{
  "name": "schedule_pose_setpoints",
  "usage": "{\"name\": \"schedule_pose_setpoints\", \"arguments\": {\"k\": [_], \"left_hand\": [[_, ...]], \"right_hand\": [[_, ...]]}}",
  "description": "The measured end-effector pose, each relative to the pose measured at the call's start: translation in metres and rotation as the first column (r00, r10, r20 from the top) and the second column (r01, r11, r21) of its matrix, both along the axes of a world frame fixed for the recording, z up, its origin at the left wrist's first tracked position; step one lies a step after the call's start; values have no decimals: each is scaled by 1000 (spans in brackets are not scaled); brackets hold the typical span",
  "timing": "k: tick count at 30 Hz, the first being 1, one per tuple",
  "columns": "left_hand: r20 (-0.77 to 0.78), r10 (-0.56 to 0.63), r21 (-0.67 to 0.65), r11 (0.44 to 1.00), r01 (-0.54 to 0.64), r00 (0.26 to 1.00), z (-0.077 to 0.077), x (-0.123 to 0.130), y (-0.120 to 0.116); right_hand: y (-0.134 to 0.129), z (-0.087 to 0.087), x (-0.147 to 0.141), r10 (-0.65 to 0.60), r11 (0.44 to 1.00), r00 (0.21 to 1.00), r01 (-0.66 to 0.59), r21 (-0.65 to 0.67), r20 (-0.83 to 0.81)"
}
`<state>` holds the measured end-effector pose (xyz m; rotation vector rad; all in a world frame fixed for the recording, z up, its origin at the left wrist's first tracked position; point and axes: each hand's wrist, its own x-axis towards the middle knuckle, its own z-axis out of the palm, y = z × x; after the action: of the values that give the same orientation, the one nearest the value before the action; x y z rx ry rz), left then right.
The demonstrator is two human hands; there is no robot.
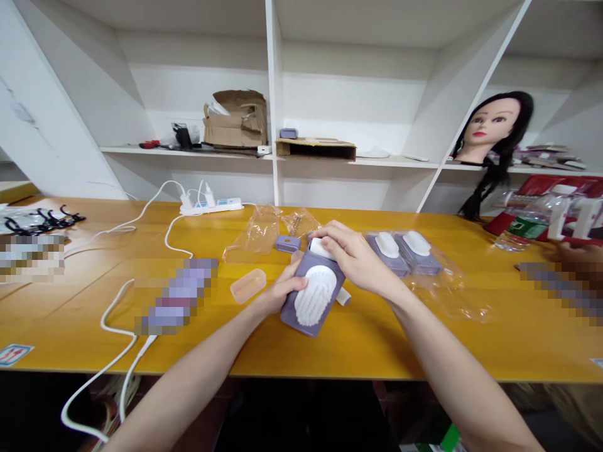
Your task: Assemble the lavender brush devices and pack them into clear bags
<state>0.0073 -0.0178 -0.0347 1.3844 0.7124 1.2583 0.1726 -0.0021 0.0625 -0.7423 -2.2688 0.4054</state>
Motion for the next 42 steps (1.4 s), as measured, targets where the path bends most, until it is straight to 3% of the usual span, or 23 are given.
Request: {"name": "schedule_pose_setpoints", "arguments": {"k": [3, 7, 11, 17, 23, 25, 28, 32, 36, 39, 42], "left_hand": [[30, 7, -22, 1000, -6, 1000, -3, 1, -1], [117, -14, -71, 997, 23, 993, -2, 7, -3], [222, -26, -151, 987, 61, 975, 3, 11, -6], [313, -119, -310, 925, 220, 942, 2, 7, -3], [395, -307, -384, 801, 459, 866, -2, 1, -1], [427, -354, -378, 766, 520, 832, -3, 1, 0], [456, -363, -354, 764, 539, 813, -4, 2, 1], [436, -274, -412, 786, 461, 857, -5, 1, 4], [385, -165, -468, 813, 346, 908, -4, 2, 6], [388, -152, -477, 811, 339, 909, -5, 3, 5], [398, -146, -472, 814, 339, 906, -4, 3, 3]], "right_hand": [[5, -2, 0, -1, 991, 999, -6, -133, -48], [11, 1, 2, 50, 918, 993, -87, -388, -104], [13, 3, -1, 39, 879, 987, -109, -465, -156], [17, 8, -7, 40, 687, 966, -211, -695, -254], [23, 20, -1, 138, 522, 979, -201, -829, -151], [24, 20, -1, 149, 496, 980, -191, -847, -133], [22, 18, -6, 77, 519, 985, -170, -838, -153], [21, 16, -12, -27, 586, 990, -97, -804, -139], [24, 17, -9, 32, 637, 998, -59, -768, -50], [24, 17, -7, 73, 672, 996, -80, -736, -42], [24, 16, -9, 116, 665, 989, -147, -732, -93]]}}
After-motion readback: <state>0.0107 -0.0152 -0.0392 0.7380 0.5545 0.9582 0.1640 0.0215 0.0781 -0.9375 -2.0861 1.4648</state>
